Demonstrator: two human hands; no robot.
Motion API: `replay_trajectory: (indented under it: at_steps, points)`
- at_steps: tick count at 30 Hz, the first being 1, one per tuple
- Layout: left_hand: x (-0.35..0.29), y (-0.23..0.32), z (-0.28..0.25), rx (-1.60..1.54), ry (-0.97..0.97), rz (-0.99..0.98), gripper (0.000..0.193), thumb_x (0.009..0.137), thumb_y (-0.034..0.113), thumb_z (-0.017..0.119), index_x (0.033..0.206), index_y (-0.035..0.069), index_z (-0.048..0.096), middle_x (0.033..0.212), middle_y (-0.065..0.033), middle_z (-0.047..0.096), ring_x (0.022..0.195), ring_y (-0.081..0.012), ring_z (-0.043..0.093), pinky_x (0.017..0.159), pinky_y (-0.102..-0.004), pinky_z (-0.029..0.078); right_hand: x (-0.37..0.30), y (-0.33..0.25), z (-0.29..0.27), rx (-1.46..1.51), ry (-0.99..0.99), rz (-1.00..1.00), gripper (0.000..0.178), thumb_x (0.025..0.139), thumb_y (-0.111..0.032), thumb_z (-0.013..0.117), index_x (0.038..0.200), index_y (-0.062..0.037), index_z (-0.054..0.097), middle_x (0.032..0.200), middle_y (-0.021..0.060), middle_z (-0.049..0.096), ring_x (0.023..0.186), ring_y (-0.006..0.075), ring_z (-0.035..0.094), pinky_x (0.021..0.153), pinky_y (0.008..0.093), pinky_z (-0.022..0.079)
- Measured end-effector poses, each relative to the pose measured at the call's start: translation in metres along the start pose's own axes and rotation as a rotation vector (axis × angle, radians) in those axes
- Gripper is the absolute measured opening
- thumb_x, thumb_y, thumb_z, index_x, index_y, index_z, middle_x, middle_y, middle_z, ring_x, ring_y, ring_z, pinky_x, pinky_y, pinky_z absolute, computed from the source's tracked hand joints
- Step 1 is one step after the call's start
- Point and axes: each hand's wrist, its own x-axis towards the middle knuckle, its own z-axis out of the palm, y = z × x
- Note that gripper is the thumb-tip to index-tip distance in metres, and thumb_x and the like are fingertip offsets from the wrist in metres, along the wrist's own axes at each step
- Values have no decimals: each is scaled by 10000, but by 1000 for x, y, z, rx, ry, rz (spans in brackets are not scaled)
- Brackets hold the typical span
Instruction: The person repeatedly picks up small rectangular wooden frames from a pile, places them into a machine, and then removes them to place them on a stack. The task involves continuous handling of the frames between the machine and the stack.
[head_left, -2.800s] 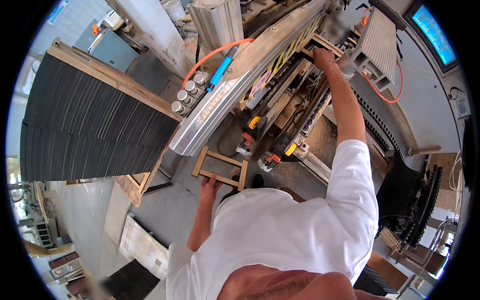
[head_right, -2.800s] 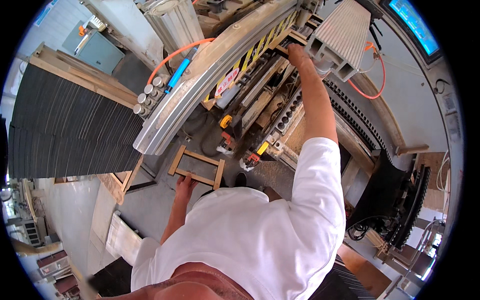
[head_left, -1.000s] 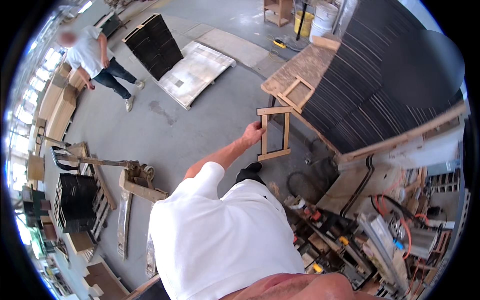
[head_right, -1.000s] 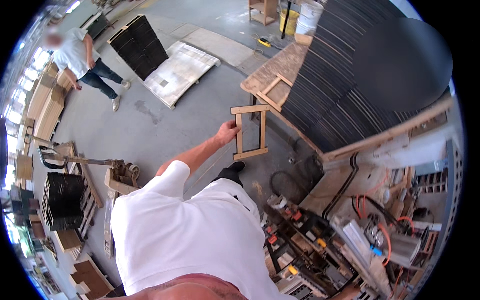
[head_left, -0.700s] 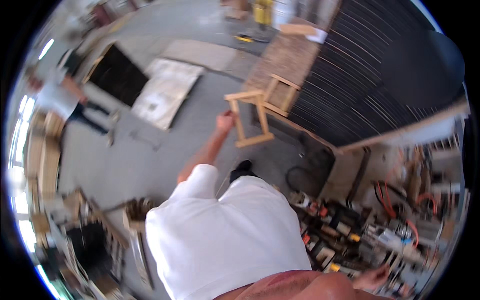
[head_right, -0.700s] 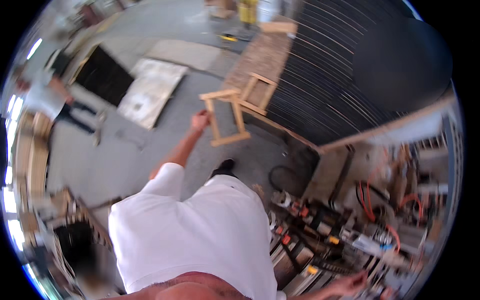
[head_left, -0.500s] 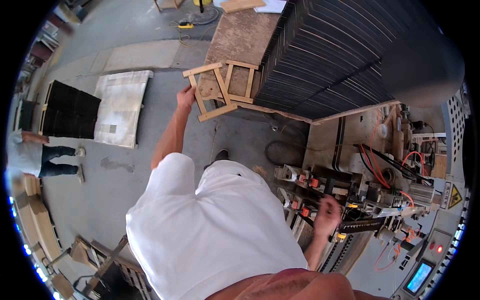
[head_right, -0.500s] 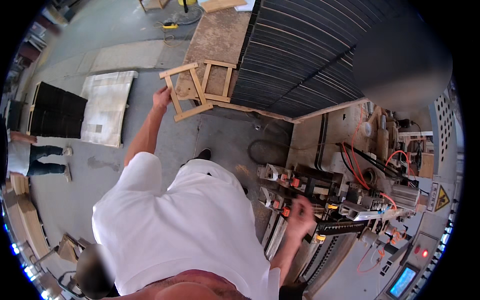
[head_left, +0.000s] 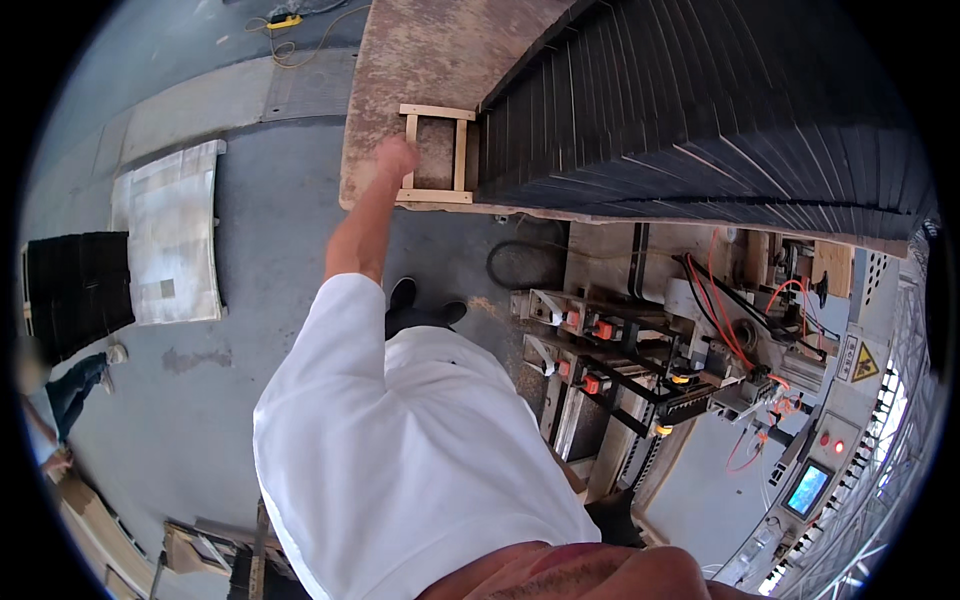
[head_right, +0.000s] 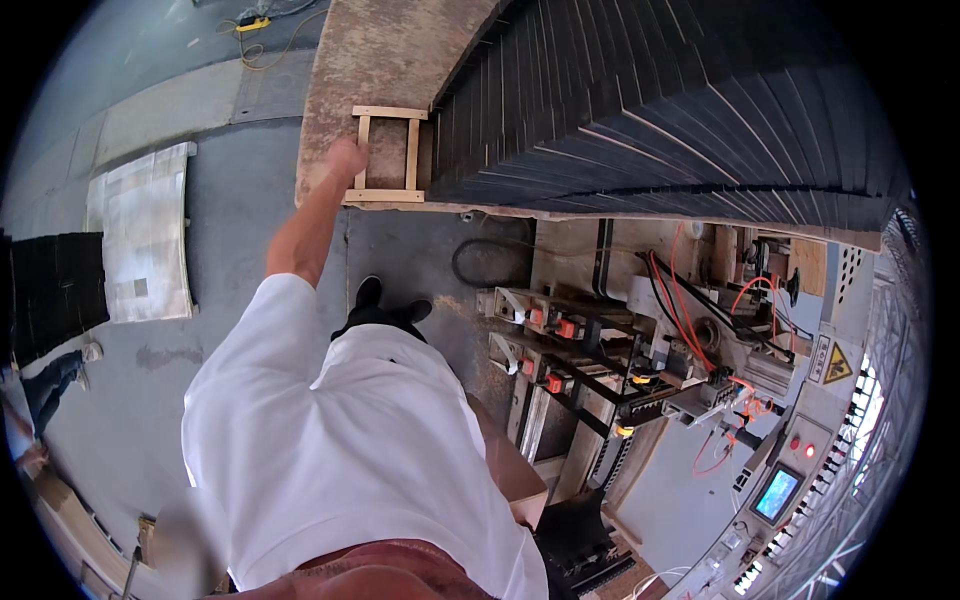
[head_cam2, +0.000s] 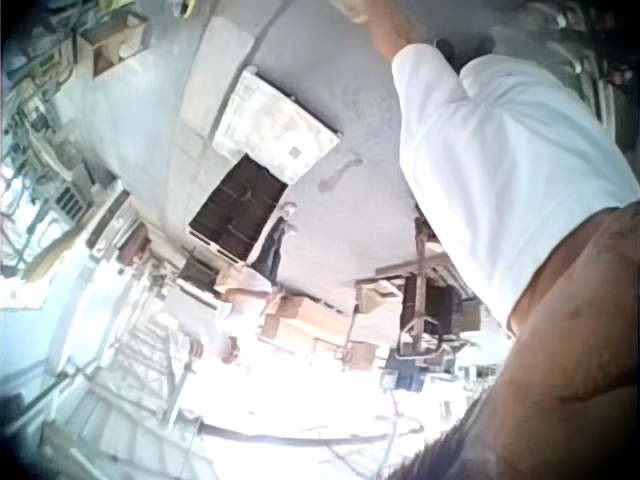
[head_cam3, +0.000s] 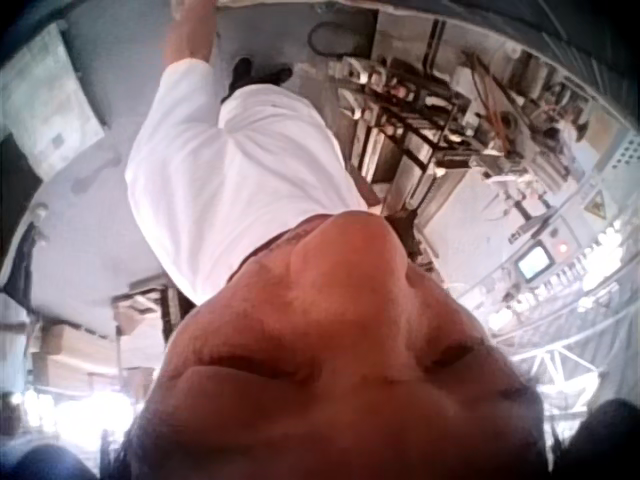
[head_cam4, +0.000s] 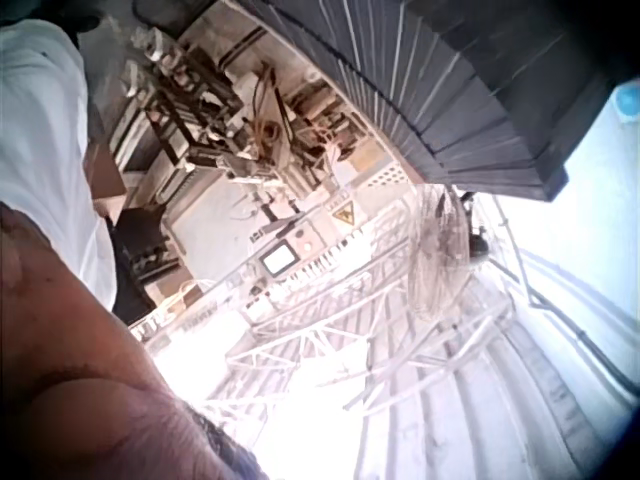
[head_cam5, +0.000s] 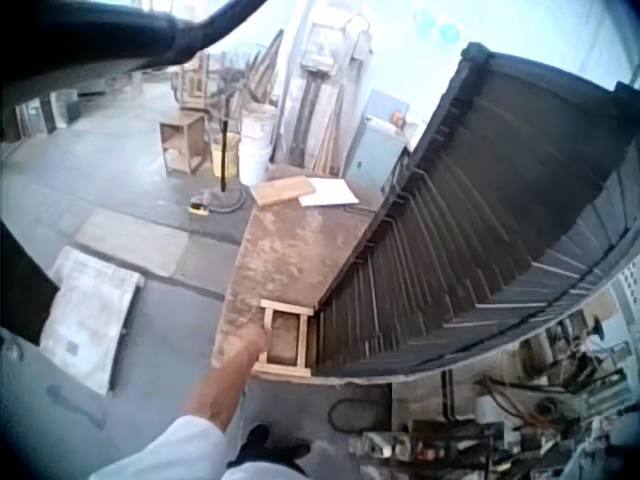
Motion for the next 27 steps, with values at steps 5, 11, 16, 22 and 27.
replay_trajectory:
  at_steps: [5,11,16,22,27]
  points:
    - [-32,11,2,-6,208,213,452,800,293,589,1151,18,520,1236,-161,505,1184,-390,417,1016,-497,289,-5,-41,9,49,8,-71,146,819,-143,620,888,-20,657,763,86,669,713,177,632,678,315,493]
    - [-114,13,-4,339,77,724,443,729,209,652,1127,54,534,1194,-114,526,1180,-319,420,1076,-477,229,7,-92,10,158,-16,-179,137,829,-132,611,878,-13,659,754,77,668,712,161,628,673,304,493]
    - [-93,10,22,518,-6,719,434,678,171,670,1085,74,553,1101,-100,573,1131,-279,472,1085,-463,231,11,-125,0,340,-57,-37,165,815,-11,603,977,17,610,811,68,654,739,126,627,661,242,495]
    - [-97,25,13,582,-136,641,393,678,137,647,1059,91,559,1048,-103,593,1068,-268,532,1071,-449,264,7,-36,33,575,2,37,160,824,-54,626,976,-3,617,804,46,654,686,117,608,573,232,473]
    - [-94,14,33,573,-5,714,441,673,147,652,1098,95,547,1048,-92,598,1072,-272,534,1037,-444,313,-38,8,49,311,76,-89,190,781,-75,655,957,-6,641,792,95,686,715,157,647,629,296,500]
